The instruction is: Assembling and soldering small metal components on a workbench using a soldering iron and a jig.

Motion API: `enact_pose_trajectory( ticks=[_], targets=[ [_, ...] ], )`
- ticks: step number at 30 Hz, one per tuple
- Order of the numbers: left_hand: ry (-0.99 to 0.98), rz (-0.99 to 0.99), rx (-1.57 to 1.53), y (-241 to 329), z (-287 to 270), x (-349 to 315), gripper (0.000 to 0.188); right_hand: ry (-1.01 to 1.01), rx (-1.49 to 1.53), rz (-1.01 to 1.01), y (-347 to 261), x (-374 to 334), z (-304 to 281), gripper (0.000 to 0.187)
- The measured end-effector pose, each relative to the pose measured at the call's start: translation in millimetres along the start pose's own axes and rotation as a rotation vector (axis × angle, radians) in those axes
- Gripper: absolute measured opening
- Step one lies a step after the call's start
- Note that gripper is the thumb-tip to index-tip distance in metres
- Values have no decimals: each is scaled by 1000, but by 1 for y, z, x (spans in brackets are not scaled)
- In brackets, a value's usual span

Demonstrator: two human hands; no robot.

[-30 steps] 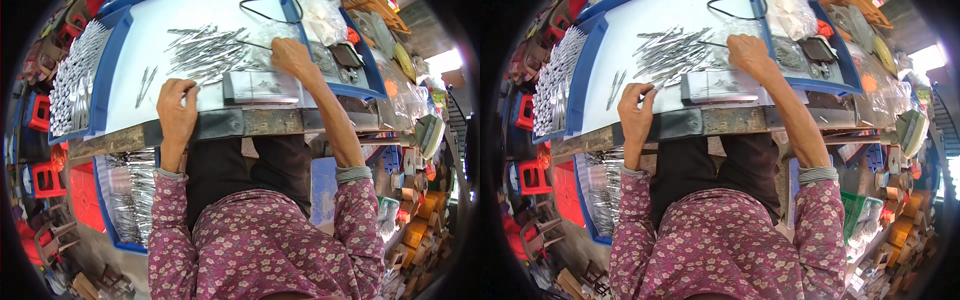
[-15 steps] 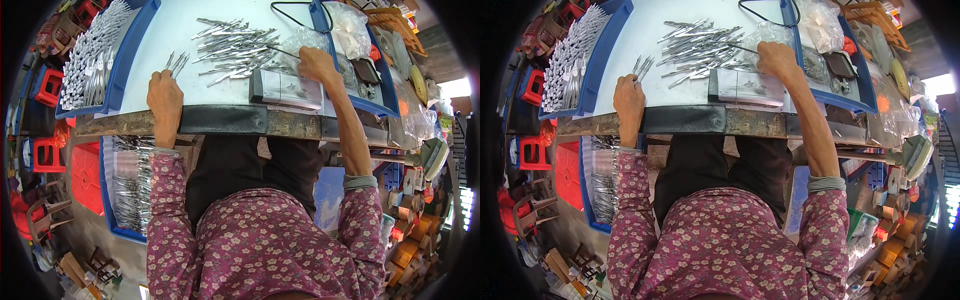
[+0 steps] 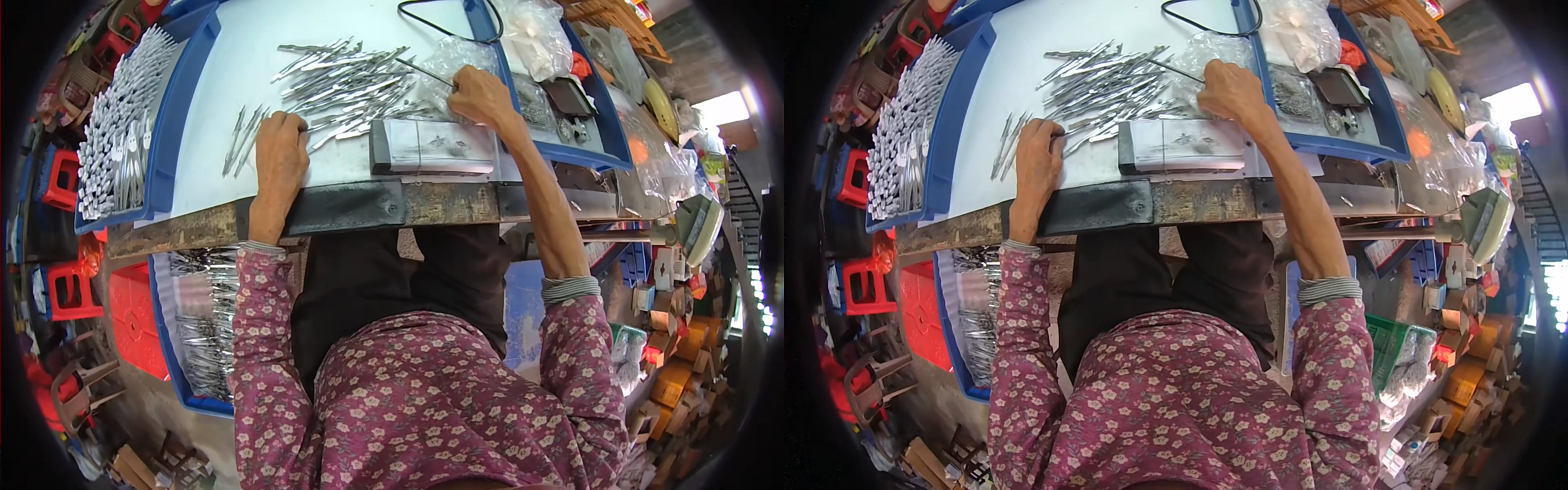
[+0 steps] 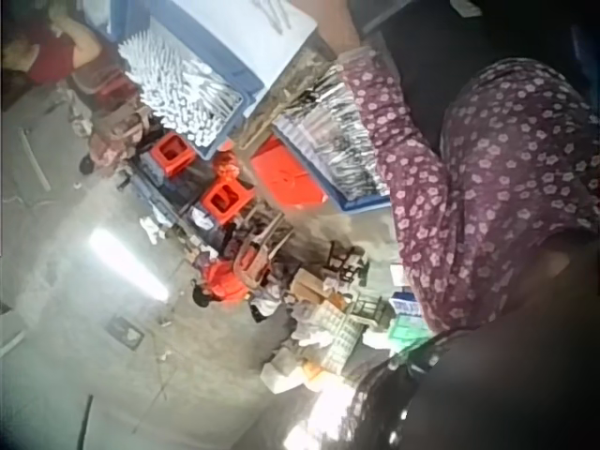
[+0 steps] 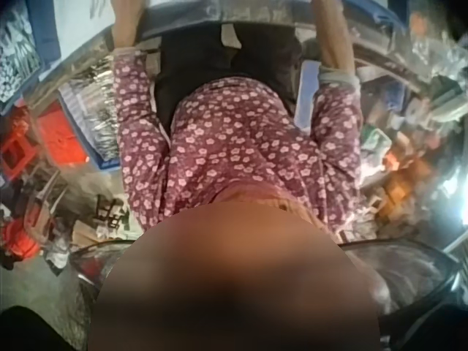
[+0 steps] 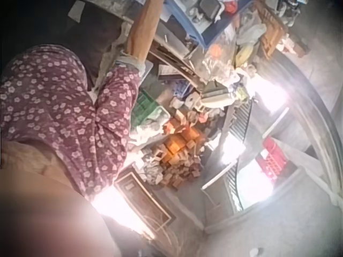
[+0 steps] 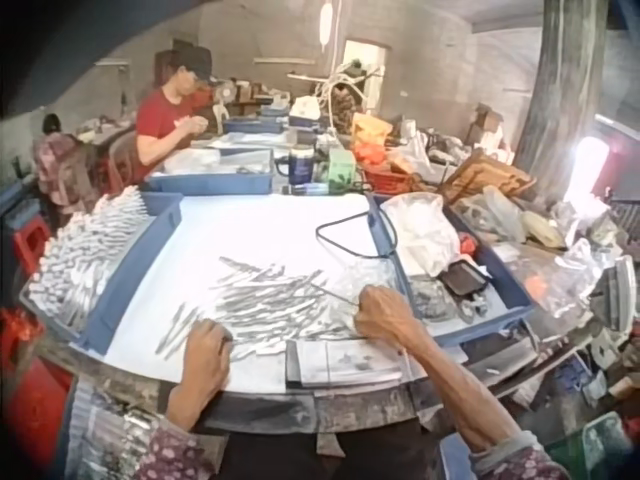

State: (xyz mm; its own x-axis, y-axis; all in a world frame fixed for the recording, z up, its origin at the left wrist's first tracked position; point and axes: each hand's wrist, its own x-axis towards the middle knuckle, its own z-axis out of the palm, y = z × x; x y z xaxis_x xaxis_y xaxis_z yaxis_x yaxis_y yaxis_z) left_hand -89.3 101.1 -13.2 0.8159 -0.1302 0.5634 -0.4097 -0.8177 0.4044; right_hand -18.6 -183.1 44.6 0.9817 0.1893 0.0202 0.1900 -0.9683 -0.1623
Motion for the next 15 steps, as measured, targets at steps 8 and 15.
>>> enact_pose_trajectory(
  ticks=[8,15],
  targets=[
    [88,27,-1,18,-7,-2,11,36,129,-26,11,4,3,25],
    [168,-278,-419,58,-27,3,8,135,450,-94,19,-2,-10,19]
  ],
)
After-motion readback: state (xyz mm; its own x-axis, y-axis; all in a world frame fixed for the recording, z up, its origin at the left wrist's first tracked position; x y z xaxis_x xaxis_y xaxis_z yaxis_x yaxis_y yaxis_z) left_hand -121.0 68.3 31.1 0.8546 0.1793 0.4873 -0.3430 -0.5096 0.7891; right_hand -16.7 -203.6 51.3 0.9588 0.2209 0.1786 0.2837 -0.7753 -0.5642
